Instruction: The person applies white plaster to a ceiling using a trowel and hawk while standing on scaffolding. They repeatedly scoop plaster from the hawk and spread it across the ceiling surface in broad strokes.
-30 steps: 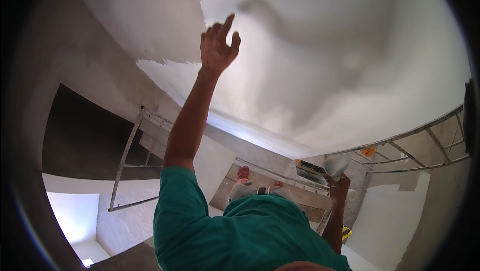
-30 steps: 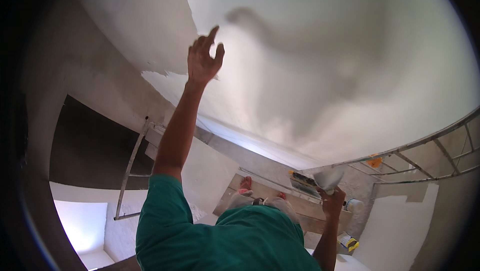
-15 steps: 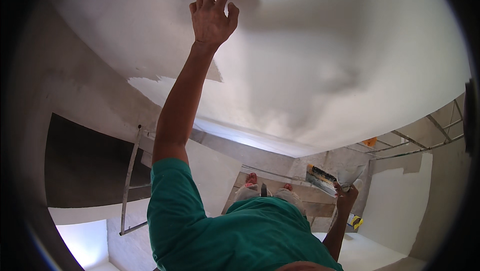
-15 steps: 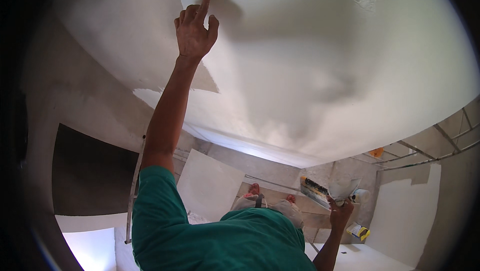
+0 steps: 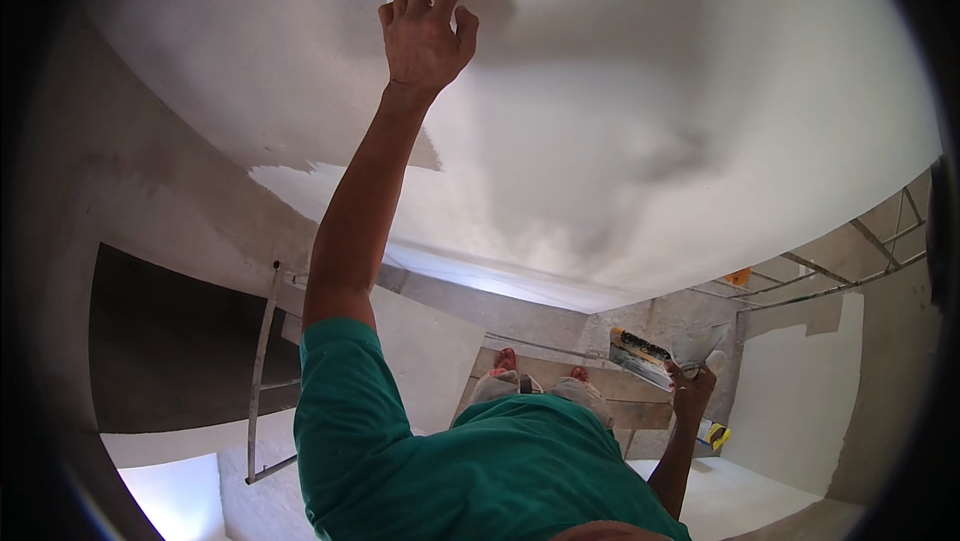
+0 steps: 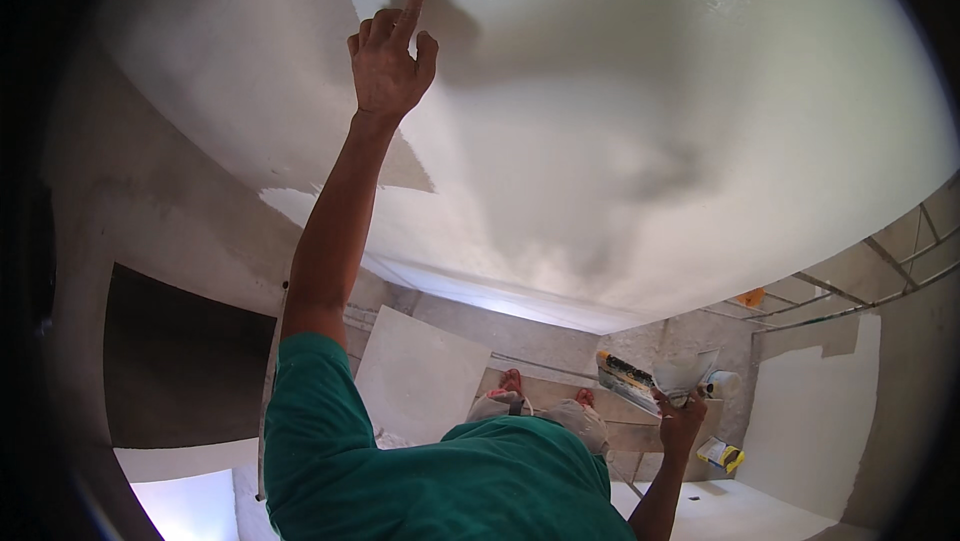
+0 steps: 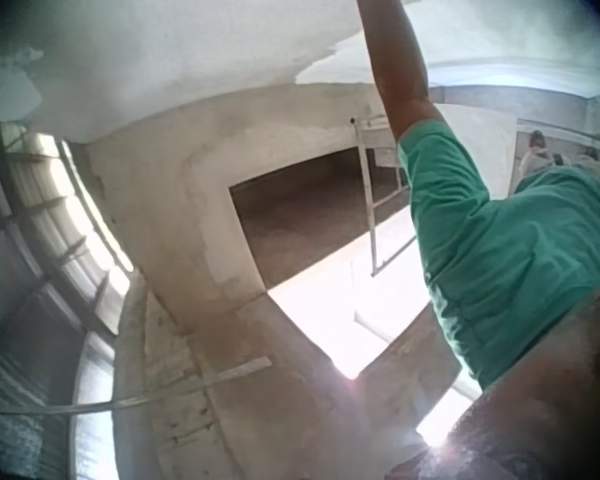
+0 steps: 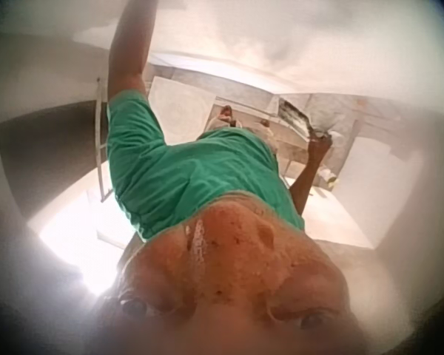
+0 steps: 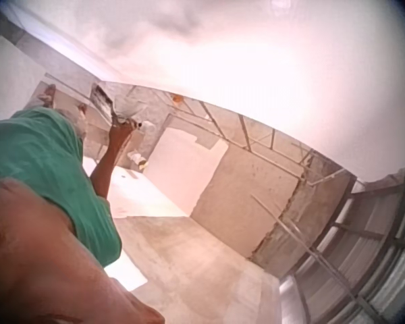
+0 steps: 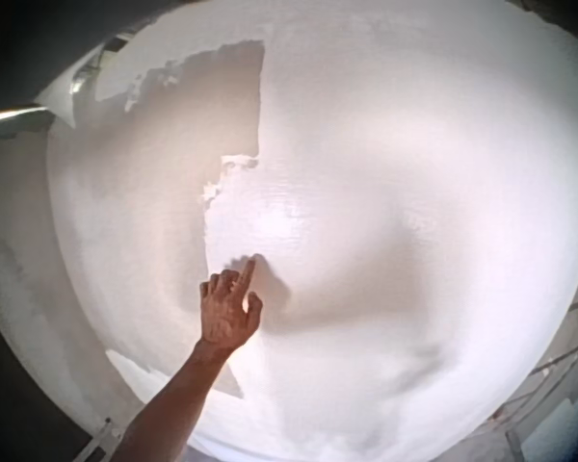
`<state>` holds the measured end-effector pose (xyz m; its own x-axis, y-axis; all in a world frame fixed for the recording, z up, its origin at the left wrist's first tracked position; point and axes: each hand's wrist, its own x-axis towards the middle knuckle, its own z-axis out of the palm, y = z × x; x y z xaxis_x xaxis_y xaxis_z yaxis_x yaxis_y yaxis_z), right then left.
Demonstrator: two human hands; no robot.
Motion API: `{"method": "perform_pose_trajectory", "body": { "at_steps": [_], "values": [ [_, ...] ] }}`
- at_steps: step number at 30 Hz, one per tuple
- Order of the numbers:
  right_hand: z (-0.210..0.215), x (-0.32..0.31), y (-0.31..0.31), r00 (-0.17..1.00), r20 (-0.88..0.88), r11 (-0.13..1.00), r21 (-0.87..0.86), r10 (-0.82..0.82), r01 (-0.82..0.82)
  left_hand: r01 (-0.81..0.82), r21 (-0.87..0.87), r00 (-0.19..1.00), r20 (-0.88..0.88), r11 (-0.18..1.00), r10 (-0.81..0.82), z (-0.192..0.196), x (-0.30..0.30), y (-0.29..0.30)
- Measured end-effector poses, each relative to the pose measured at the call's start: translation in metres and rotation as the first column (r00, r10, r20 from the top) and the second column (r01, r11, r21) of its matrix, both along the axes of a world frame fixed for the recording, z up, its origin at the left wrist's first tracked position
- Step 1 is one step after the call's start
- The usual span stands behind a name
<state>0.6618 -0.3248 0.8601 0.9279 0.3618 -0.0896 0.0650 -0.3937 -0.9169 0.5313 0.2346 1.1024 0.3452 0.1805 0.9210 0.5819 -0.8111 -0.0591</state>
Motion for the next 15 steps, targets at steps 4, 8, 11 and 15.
{"method": "perform_pose_trajectory", "body": {
  "at_steps": [4,8,11,15],
  "values": [
    [0.001,0.0,0.002,1.0,-0.003,1.0,-0.002,0.015,-0.015,-0.017,0.005,1.0,-0.005,1.0,0.017,-0.002,0.002,0.001],
    [0.01,0.0,0.007,0.999,0.012,0.999,-0.041,0.034,-0.034,-0.003,-0.015,1.0,0.001,1.0,0.003,-0.003,0.001,0.003],
    [0.013,0.002,0.008,0.997,0.023,0.995,-0.069,0.077,-0.075,0.016,-0.018,1.0,0.018,1.0,-0.015,-0.001,0.0,0.002],
    [0.021,0.001,0.016,0.997,-0.015,0.995,-0.072,0.07,-0.071,0.062,-0.016,0.992,0.112,0.998,-0.06,-0.005,-0.004,0.008]
  ]
}}
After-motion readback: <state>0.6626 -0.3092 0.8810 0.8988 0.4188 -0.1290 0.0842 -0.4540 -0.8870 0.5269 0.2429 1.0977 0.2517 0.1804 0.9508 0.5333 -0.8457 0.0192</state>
